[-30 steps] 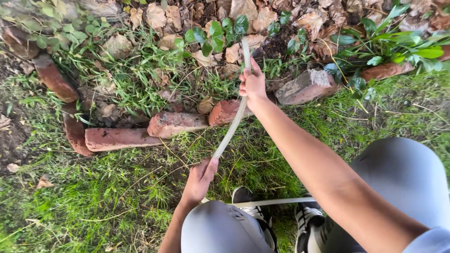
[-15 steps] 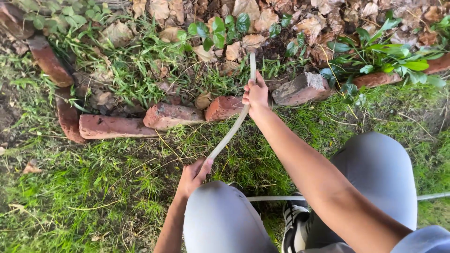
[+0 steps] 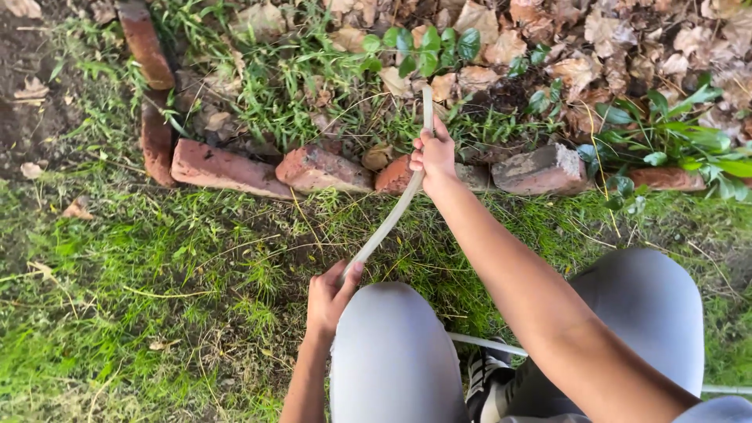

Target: Pulling a white garden hose through a garden bed

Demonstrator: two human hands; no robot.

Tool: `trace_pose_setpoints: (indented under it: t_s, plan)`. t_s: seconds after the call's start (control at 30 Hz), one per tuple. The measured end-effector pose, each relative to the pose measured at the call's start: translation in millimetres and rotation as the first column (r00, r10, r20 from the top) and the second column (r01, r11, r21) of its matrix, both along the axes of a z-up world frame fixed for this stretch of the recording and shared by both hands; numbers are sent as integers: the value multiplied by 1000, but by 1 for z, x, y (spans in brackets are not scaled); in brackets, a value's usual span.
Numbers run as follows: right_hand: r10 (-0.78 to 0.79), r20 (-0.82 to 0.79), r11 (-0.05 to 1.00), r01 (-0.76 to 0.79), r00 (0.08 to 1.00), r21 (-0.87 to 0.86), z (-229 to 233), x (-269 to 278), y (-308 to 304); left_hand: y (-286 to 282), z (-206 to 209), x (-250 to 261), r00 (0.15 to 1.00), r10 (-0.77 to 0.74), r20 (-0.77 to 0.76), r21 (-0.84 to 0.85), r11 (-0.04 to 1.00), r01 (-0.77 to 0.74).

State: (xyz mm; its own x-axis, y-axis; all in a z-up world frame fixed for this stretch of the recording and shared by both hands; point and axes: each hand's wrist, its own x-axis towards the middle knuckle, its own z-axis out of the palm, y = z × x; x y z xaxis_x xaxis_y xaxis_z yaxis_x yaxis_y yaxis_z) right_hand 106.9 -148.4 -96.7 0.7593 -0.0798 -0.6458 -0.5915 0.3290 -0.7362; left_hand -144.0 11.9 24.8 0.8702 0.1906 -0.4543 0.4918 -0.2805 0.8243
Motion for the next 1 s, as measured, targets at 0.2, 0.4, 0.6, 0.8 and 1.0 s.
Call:
trace_pose_setpoints:
  t_s: [0.2,0.4,0.6,0.8,1.0]
  plan:
    - [44,19,999,-44,999,-9,2,-10,29,5,-13,-27,994,106,35,23,994,-107]
    - [189,-118,982,-190,975,3,77,-36,61,5,-17,-59,965,261,29,-43,965,-259]
    - [330,-168,941,-339,929,-23,99,-56,85,0,-20,-88,922,350,166,1,935,-355]
    - [468,-171,876,-481,867,-42,124,-64,111,-6,-22,-106,880,440,181,-10,895,-446]
    - [608,-129,783,-619,784,-68,125,-64,131,-10,-30,-117,855,474,210,-10,876,-483]
